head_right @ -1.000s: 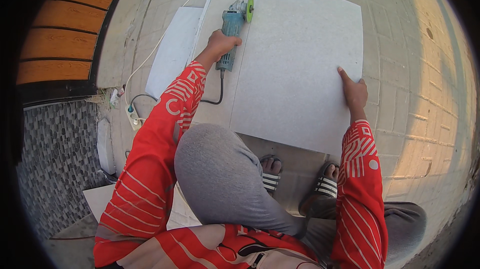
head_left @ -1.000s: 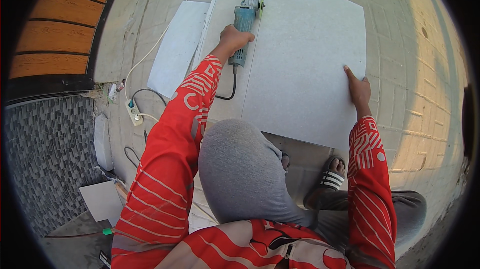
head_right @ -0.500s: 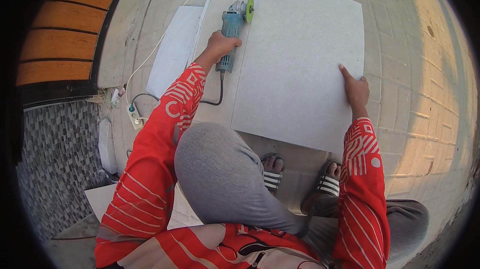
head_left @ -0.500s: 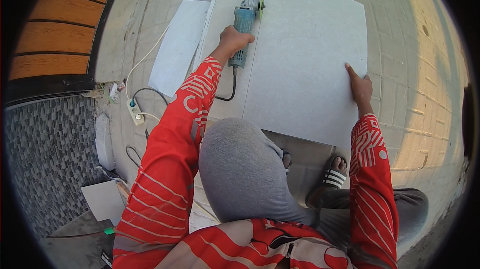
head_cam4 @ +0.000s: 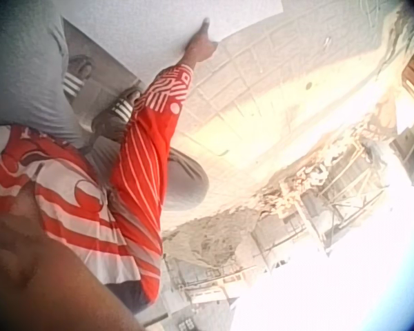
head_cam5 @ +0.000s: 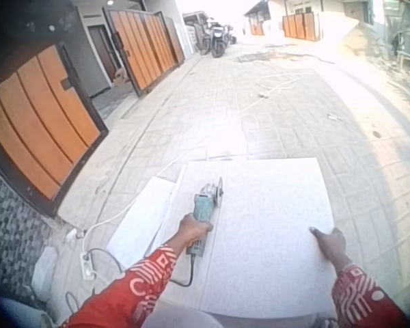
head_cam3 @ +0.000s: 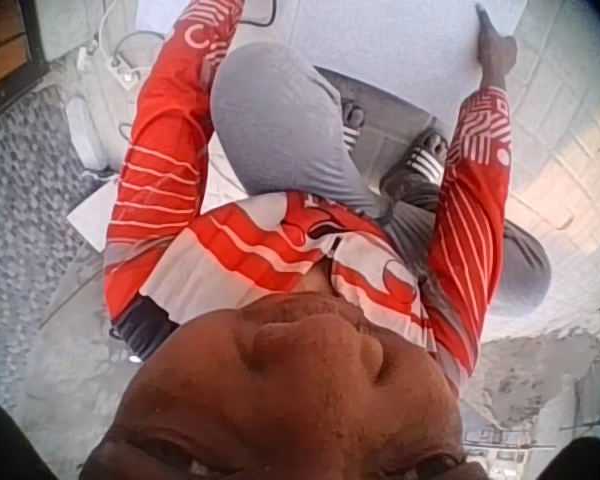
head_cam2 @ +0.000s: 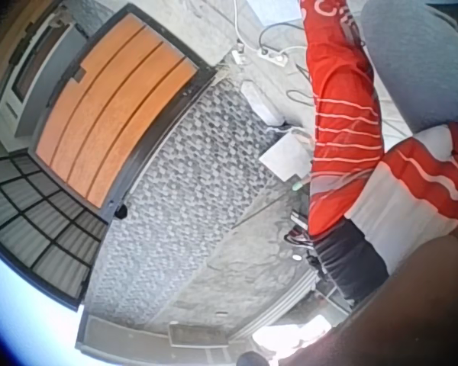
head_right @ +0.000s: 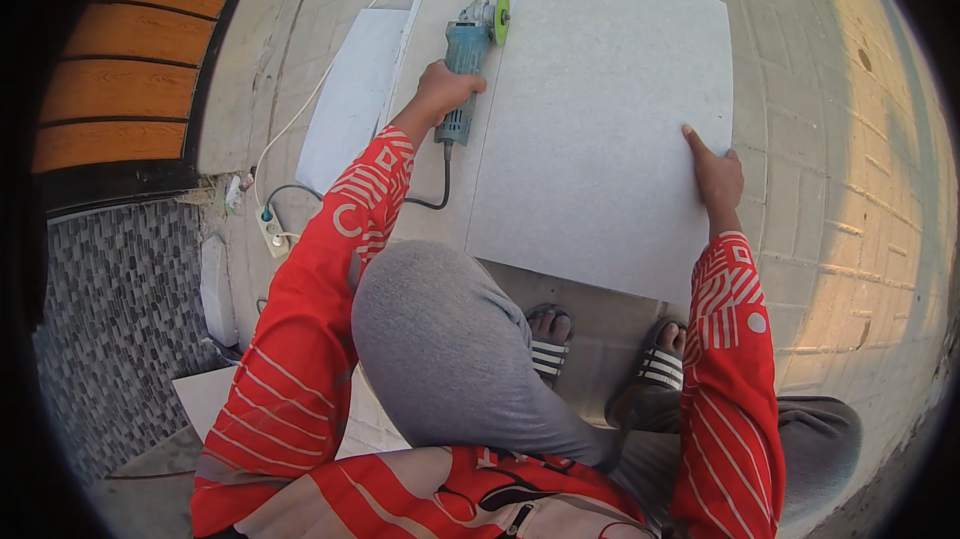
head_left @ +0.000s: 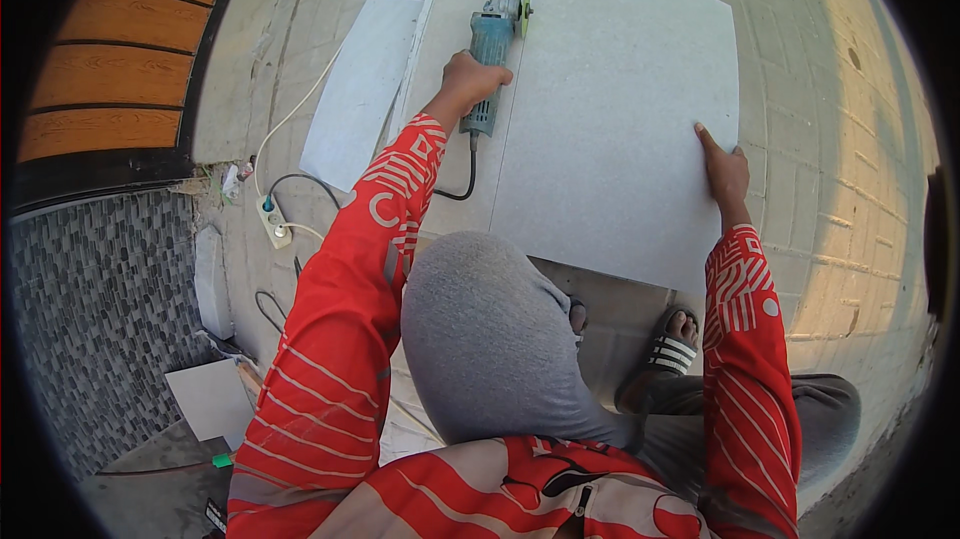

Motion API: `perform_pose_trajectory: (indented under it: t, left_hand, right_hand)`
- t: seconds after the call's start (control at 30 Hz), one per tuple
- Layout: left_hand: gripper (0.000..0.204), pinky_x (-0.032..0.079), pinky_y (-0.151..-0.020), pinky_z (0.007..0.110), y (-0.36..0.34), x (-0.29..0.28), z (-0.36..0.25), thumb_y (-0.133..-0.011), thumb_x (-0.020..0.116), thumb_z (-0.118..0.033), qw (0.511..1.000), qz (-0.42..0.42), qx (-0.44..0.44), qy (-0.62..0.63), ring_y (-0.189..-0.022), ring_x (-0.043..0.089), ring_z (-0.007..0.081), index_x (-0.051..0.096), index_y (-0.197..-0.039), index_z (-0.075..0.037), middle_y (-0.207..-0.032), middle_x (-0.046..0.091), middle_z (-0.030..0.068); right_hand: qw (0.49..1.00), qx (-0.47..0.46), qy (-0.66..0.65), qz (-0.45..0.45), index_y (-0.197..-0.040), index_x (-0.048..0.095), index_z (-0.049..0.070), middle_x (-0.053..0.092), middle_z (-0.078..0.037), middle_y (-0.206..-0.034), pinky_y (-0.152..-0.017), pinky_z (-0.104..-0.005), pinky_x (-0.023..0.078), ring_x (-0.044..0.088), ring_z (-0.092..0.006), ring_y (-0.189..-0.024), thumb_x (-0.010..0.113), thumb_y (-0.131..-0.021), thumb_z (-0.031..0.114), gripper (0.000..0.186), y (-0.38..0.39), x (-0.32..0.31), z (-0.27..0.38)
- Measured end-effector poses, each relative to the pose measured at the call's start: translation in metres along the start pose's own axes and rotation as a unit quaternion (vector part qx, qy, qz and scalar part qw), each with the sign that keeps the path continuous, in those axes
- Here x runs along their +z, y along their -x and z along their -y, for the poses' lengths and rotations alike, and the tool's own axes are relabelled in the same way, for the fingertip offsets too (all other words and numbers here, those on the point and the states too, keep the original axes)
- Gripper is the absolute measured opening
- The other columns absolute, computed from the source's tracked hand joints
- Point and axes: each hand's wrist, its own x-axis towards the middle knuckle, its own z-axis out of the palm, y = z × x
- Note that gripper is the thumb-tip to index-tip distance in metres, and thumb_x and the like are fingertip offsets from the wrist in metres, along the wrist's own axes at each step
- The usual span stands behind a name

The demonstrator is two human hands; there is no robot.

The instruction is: The person cuts a tile using an angle grinder while holding the tile in place by hand on an outdoor paved floor.

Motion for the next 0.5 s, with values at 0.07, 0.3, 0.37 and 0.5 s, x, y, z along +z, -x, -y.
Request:
perform_pose_trajectory:
  t: [0.07,0.3,0.37,0.5]
  left_hand:
    - [0.069,0.058,-0.088,0.041,-0.0002,0.0007,0.0002,-0.066,0.084,-0.032,1.0,0.003,0.003,0.001,-0.103,0.072,0.0344,0.065,-0.117,0.011,-0.115,0.071,0.025]
    - [0.07,0.058,-0.087,0.041,-0.0015,-0.001,0.006,-0.065,0.084,-0.031,1.0,0.003,-0.004,0.004,-0.102,0.072,0.0346,0.065,-0.118,0.012,-0.114,0.07,0.0256]
    - [0.07,0.059,-0.087,0.041,0.0023,0.0011,0.0025,-0.066,0.084,-0.031,1.0,0.002,-0.003,0.004,-0.102,0.072,0.0346,0.065,-0.117,0.012,-0.114,0.07,0.0256]
    - [0.069,0.059,-0.086,0.04,0.0071,0.0008,0.0009,-0.066,0.084,-0.031,1.0,0.006,-0.002,0.004,-0.101,0.072,0.0343,0.065,-0.117,0.012,-0.114,0.07,0.0253]
  right_hand:
    - [1.0,-0.002,-0.001,0.004,-0.147,0.046,-0.012,0.053,-0.029,-0.147,-0.114,-0.0444,0.041,0.051,-0.0392,-0.139,0.07,-0.067,0.085,0.128,-0.0002,0.0001,-0.001]
    - [1.0,-0.004,0.004,-0.005,-0.146,0.046,-0.013,0.054,-0.029,-0.147,-0.114,-0.0444,0.041,0.052,-0.0394,-0.138,0.07,-0.066,0.086,0.129,0.0023,0.0025,0.0026]
    - [1.0,-0.003,0.006,-0.013,-0.146,0.046,-0.013,0.054,-0.029,-0.146,-0.114,-0.0444,0.041,0.052,-0.0395,-0.138,0.07,-0.066,0.086,0.129,-0.0001,0.0022,-0.0018]
    - [1.0,-0.006,-0.008,-0.008,-0.146,0.046,-0.013,0.055,-0.03,-0.145,-0.114,-0.0443,0.042,0.053,-0.0395,-0.137,0.07,-0.066,0.086,0.13,-0.002,0.0004,-0.0026]
